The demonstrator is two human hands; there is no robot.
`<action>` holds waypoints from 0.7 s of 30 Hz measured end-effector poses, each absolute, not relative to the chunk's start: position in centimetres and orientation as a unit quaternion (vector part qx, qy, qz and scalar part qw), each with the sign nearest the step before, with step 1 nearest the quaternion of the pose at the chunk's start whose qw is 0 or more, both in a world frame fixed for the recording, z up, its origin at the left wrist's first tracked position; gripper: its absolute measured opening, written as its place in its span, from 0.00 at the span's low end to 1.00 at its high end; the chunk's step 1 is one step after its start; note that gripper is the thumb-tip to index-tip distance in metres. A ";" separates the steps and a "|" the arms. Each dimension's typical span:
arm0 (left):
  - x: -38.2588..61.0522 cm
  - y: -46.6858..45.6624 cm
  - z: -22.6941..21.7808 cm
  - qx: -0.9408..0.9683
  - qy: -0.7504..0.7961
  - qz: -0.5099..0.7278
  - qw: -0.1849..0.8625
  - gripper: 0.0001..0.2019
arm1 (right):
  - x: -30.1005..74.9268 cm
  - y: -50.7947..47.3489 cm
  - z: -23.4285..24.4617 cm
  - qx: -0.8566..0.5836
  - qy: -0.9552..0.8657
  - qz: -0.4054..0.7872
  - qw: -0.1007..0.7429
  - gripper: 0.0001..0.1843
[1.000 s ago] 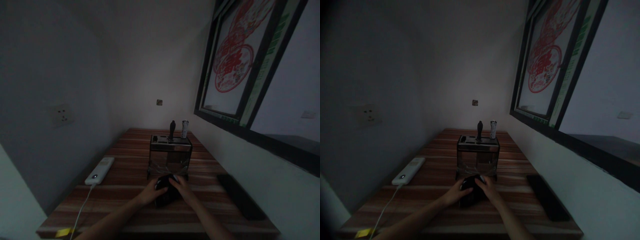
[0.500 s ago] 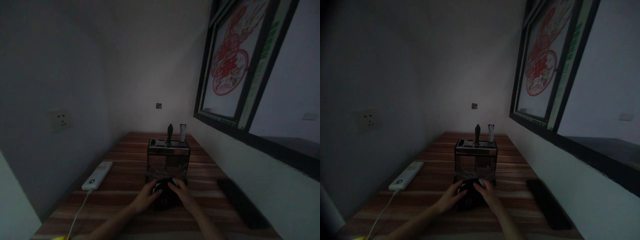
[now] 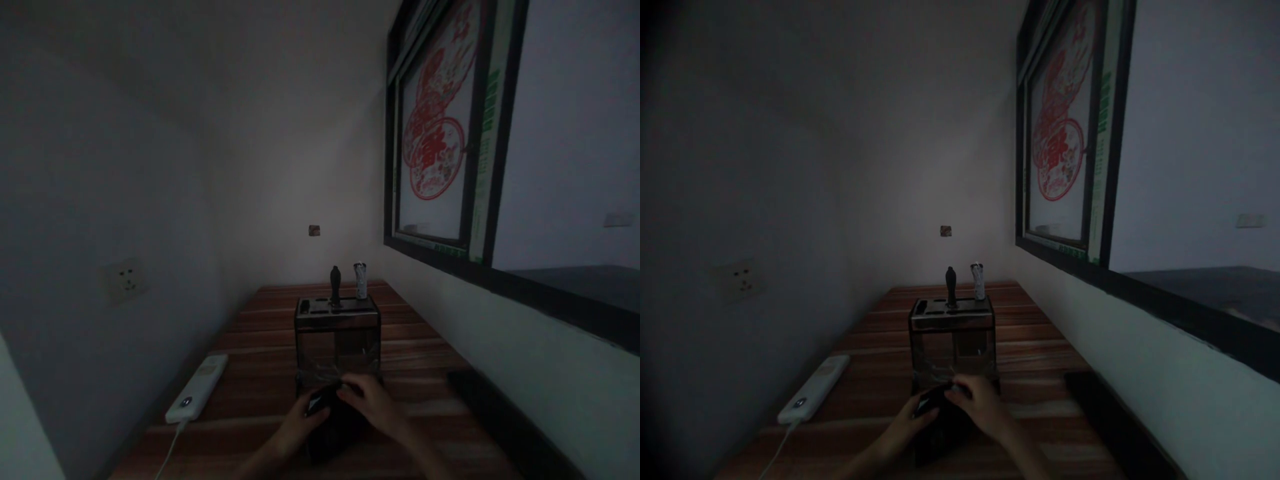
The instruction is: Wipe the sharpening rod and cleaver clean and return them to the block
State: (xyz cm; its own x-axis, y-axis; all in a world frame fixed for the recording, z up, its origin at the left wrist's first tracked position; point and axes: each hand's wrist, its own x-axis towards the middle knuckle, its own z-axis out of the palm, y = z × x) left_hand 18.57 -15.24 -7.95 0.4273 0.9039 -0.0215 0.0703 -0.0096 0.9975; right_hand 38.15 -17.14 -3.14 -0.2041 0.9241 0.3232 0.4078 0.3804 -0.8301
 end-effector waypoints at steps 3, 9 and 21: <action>18.7 -14.9 -8.2 0.569 0.400 0.370 0.616 0.32 | 38.7 -17.1 3.7 -0.438 -0.783 0.188 0.399 0.14; 18.9 -15.1 -8.1 0.566 0.398 0.357 0.628 0.31 | 36.8 -15.5 16.0 -0.378 -0.866 -0.123 0.305 0.12; 19.1 -15.4 -7.4 0.627 0.379 0.342 0.588 0.27 | 34.5 -4.8 12.8 -0.405 -0.868 -0.278 0.067 0.19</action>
